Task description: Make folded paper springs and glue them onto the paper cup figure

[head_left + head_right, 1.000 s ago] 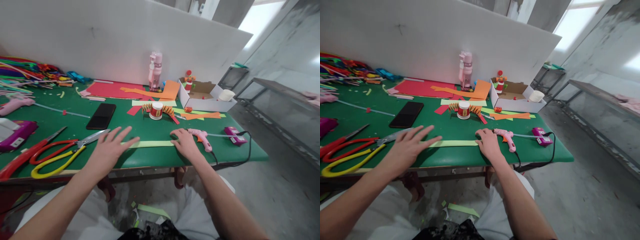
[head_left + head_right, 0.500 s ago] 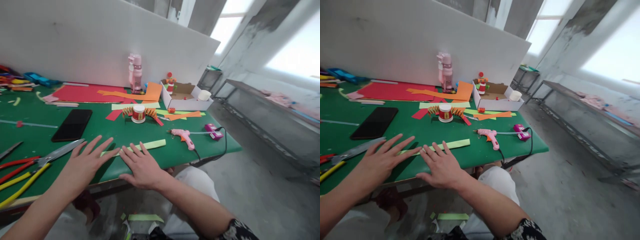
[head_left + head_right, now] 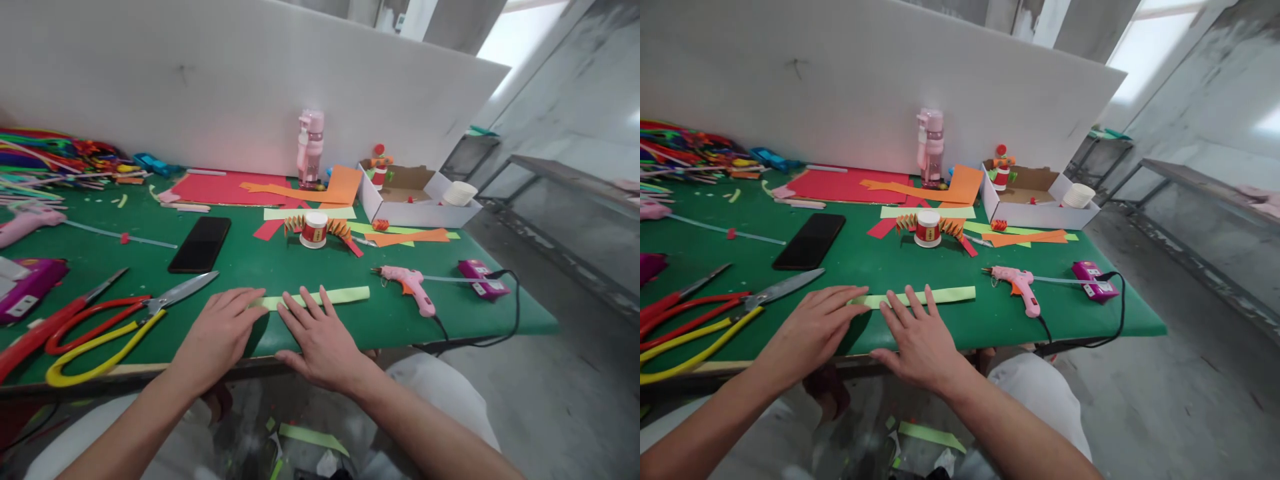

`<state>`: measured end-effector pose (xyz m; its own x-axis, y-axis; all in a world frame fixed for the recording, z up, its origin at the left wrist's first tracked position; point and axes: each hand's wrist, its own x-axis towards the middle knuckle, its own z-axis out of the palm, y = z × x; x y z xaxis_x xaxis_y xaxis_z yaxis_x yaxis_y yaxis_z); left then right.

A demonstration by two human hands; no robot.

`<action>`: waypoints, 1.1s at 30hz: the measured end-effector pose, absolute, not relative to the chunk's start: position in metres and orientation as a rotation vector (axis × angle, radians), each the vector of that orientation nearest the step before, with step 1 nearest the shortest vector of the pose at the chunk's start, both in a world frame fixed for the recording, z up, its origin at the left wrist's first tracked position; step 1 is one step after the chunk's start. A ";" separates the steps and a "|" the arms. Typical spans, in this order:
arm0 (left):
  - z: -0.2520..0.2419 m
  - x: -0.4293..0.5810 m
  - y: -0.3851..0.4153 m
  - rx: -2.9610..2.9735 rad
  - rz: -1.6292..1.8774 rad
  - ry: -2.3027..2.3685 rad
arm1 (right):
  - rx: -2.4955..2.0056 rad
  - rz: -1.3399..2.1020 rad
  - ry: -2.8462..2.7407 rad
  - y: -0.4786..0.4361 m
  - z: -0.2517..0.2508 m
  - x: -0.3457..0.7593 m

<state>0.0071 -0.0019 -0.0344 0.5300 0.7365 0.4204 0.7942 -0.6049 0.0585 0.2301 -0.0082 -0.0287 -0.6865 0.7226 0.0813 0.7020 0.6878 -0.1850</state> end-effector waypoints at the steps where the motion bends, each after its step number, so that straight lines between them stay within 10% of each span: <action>1: -0.034 0.008 -0.001 -2.620 -0.648 -1.321 | -1.172 0.197 -2.751 -0.008 -0.029 0.230; 33: -0.037 0.008 0.001 -2.581 -0.539 -1.204 | -1.191 0.195 -2.744 -0.006 -0.029 0.229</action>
<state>0.0079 0.0006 -0.0373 0.5920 0.6841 0.4260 0.7735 -0.6308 -0.0619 0.2291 -0.0059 -0.0286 -0.6755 0.7330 0.0801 0.7143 0.6774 -0.1756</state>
